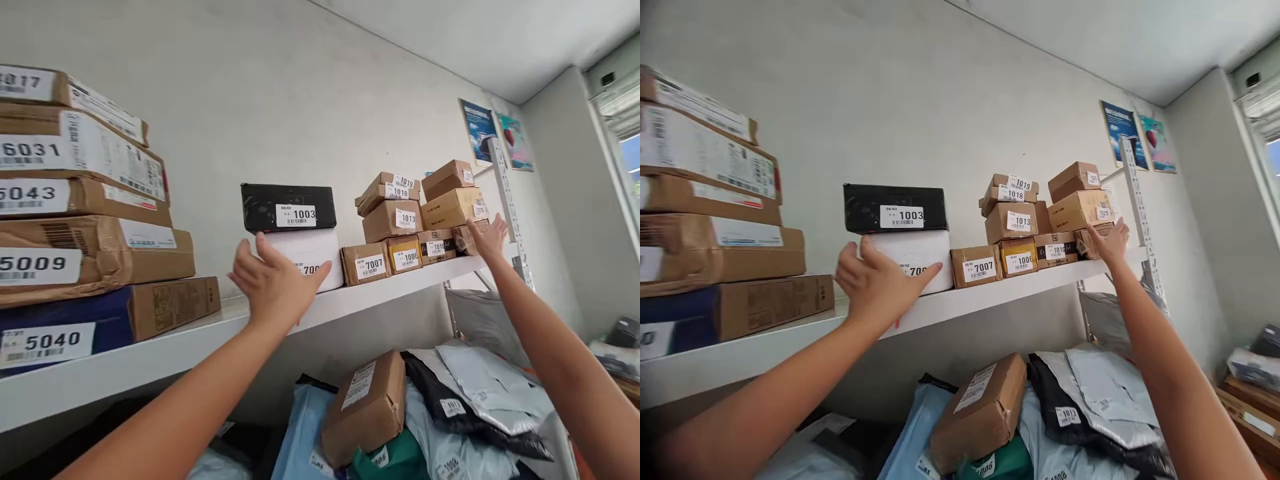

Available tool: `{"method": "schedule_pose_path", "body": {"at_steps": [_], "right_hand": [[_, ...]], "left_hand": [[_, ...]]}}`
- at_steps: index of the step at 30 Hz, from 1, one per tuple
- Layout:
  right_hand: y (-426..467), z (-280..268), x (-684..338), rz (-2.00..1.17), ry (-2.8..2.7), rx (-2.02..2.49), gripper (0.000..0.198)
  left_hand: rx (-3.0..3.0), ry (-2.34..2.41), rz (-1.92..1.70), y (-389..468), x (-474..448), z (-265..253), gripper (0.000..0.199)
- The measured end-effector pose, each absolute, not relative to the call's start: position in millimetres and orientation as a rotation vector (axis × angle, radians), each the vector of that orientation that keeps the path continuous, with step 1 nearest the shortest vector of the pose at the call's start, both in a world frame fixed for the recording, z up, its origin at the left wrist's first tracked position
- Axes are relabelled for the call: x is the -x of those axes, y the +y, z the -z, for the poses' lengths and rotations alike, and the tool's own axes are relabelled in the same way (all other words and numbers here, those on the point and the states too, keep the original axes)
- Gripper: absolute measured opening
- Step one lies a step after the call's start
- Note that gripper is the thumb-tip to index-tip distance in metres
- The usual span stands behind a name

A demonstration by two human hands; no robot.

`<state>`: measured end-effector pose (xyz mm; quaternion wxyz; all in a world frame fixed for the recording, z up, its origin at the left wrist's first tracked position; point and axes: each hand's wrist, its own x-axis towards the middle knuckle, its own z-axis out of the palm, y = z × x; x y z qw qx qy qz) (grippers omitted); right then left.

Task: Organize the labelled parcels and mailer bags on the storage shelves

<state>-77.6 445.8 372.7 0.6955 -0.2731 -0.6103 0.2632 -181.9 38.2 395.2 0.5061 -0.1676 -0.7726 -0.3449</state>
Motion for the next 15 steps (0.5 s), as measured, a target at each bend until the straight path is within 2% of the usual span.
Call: {"method": "schedule_pose_path", "body": {"at_steps": [3, 7, 9, 15], "right_hand": [[487, -368, 82, -0.687, -1.547, 0.591, 0.138], [504, -355, 88, -0.691, -1.631, 0.536, 0.148], [499, -349, 92, -0.615, -1.566, 0.483, 0.143], [445, -341, 108, -0.331, -1.349, 0.229, 0.096]], "left_hand": [[0.222, -1.956, 0.919, 61, 177, -400, 0.114], [0.013, -1.991, 0.956, 77, 179, -409, 0.123], [-0.059, -1.996, 0.971, 79, 181, -412, 0.125], [-0.172, -2.09, 1.048, 79, 182, -426, 0.141]]}}
